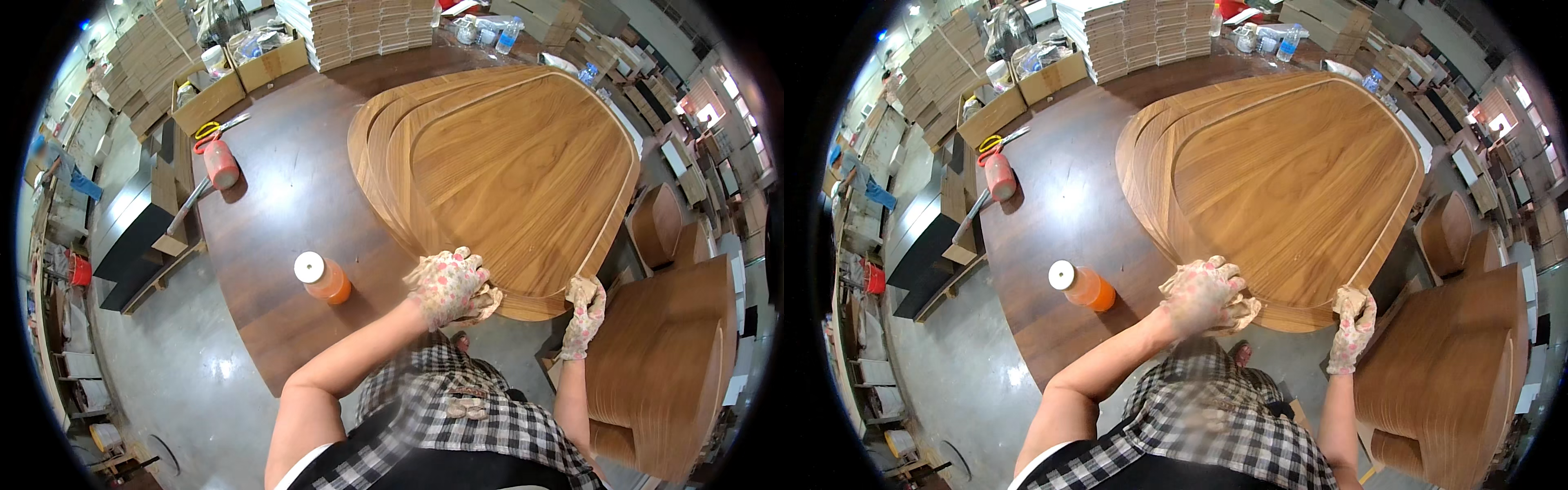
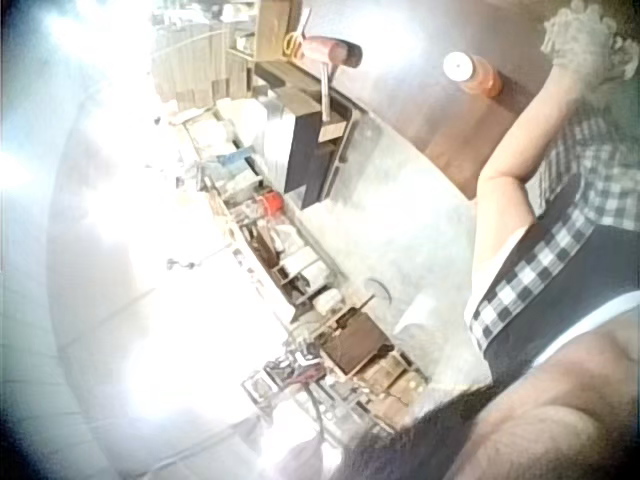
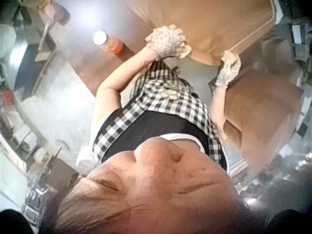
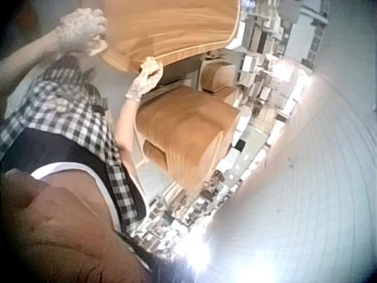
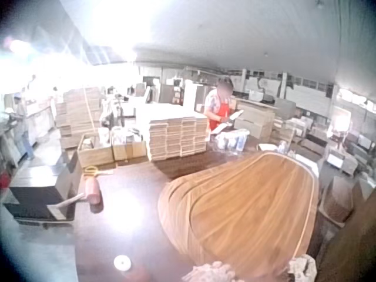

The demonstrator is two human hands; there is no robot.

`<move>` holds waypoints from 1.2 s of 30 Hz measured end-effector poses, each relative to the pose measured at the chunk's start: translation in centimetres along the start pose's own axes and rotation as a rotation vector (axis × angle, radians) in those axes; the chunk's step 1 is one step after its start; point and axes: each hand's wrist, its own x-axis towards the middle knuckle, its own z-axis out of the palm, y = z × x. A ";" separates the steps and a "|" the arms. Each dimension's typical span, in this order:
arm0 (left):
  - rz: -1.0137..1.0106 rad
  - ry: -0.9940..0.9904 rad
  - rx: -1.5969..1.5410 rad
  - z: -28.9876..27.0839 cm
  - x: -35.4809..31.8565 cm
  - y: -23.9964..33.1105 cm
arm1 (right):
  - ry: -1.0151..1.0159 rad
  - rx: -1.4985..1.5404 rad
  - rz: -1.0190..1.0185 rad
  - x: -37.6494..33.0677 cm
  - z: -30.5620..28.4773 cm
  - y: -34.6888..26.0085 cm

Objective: The person wipes the edges and flat surfaces of a wooden tabletop using a cloth and a sanding block, then lifts and flips the tabletop to wipe the underside.

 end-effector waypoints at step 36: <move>-0.354 0.240 0.222 -0.5 2.7 -1.0 | -0.398 -0.110 -0.577 10.7 -2.0 5.8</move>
